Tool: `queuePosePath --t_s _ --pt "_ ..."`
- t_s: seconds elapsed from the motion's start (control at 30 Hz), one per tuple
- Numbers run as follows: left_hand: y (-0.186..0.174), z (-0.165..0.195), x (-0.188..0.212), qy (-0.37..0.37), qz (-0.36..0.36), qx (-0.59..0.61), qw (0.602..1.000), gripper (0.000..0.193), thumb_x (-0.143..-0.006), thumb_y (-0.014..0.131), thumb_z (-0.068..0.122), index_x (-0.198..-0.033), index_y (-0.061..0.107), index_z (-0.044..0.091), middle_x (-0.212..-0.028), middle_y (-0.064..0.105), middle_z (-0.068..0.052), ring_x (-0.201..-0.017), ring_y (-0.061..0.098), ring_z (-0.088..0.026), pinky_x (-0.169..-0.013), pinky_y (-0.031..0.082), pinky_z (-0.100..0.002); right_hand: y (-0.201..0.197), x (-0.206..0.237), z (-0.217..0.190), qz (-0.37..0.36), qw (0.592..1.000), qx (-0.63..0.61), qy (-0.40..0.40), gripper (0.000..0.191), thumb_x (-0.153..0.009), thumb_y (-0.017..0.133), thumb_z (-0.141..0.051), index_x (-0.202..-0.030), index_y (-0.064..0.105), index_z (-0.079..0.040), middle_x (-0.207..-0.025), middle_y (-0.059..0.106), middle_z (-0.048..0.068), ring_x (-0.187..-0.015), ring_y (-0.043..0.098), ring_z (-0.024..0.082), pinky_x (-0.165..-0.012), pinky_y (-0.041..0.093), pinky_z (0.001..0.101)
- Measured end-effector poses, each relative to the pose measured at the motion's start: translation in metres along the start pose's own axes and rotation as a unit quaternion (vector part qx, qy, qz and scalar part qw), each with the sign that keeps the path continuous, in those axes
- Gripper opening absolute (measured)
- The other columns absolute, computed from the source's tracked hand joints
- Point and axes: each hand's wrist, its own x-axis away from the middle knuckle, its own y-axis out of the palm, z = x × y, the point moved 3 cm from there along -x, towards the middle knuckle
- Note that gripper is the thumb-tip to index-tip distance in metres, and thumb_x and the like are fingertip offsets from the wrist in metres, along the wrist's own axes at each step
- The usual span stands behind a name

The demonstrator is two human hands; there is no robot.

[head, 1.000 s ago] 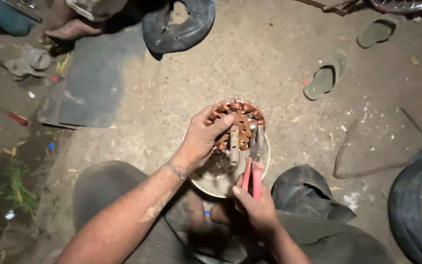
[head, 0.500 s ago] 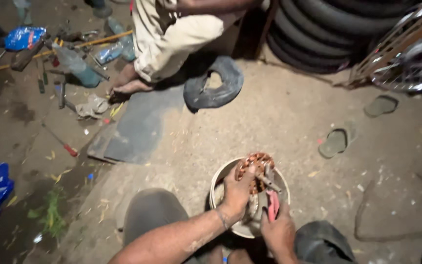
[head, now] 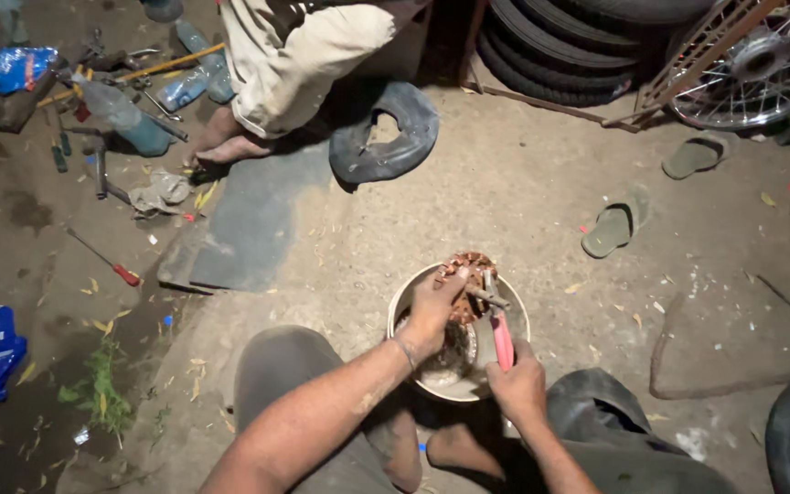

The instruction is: The person sits on the floor and uses red-handled pliers to pull copper windings out of a motor stator. They repeatedly grip and extract the wires, dropping the pieces into a white bucket placed between their legs.

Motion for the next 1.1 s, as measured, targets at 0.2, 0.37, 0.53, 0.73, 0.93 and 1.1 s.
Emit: queuePosePath --t_s 0.2,0.37,0.53,0.73,0.93,1.1 --pt "-0.003 0.002 -0.004 0.056 0.009 -0.038 0.998 0.024 -0.094 0.073 0.011 -0.114 0.072 -0.002 -0.099 0.075 -0.005 -0.083 0.071 -0.012 -0.072 0.059 -0.028 -0.003 0.0 0.003 -0.01 0.998 -0.055 -0.021 0.054 -0.069 0.07 -0.015 -0.12 0.068 0.001 -0.102 0.074 0.028 -0.098 0.074 0.041 -0.088 0.056 0.0454" --pt "-0.005 0.003 -0.009 0.061 0.042 -0.066 0.995 0.025 -0.093 0.072 0.01 -0.115 0.072 -0.002 -0.099 0.075 -0.007 -0.082 0.069 -0.013 -0.071 0.058 -0.029 0.005 -0.006 0.014 -0.031 0.997 -0.068 -0.021 0.051 -0.071 0.069 -0.015 -0.12 0.07 0.0 -0.099 0.075 0.026 -0.093 0.075 0.035 -0.086 0.057 0.0418" --pt "0.0 0.01 -0.012 0.068 -0.012 -0.081 0.994 0.027 -0.094 0.069 0.009 -0.118 0.072 -0.002 -0.099 0.075 -0.005 -0.081 0.068 -0.012 -0.07 0.057 -0.029 0.008 -0.013 0.015 -0.063 0.988 -0.14 -0.025 0.046 -0.072 0.068 -0.014 -0.116 0.073 0.0 -0.089 0.077 0.02 -0.08 0.074 0.025 -0.076 0.058 0.0364" --pt "-0.002 0.016 -0.015 0.112 -0.011 -0.128 0.985 0.028 -0.094 0.073 0.01 -0.118 0.072 -0.004 -0.101 0.075 -0.004 -0.086 0.068 -0.009 -0.077 0.057 -0.026 -0.002 -0.003 0.025 -0.064 0.976 -0.203 -0.039 0.039 -0.076 0.069 -0.014 -0.109 0.055 0.001 -0.084 0.072 0.014 -0.075 0.069 0.021 -0.069 0.056 0.0345" --pt "0.002 0.023 -0.001 0.075 -0.063 -0.052 0.994 0.032 -0.098 0.071 0.014 -0.123 0.068 -0.006 -0.107 0.074 -0.008 -0.091 0.07 -0.014 -0.082 0.059 -0.029 -0.009 0.011 0.014 -0.292 0.858 -0.422 -0.031 0.039 -0.085 0.063 -0.013 -0.121 0.061 0.004 -0.099 0.073 0.019 -0.09 0.074 0.027 -0.08 0.06 0.0386" --pt "0.012 0.03 0.002 0.082 -0.087 -0.013 0.993 0.038 -0.098 0.07 0.015 -0.131 0.064 -0.004 -0.114 0.072 -0.009 -0.099 0.07 -0.015 -0.088 0.059 -0.03 -0.03 0.017 -0.007 -0.336 0.795 -0.505 0.024 0.071 -0.077 0.07 -0.008 -0.143 0.05 0.011 -0.134 0.063 0.025 -0.121 0.067 0.036 -0.102 0.055 0.0477"
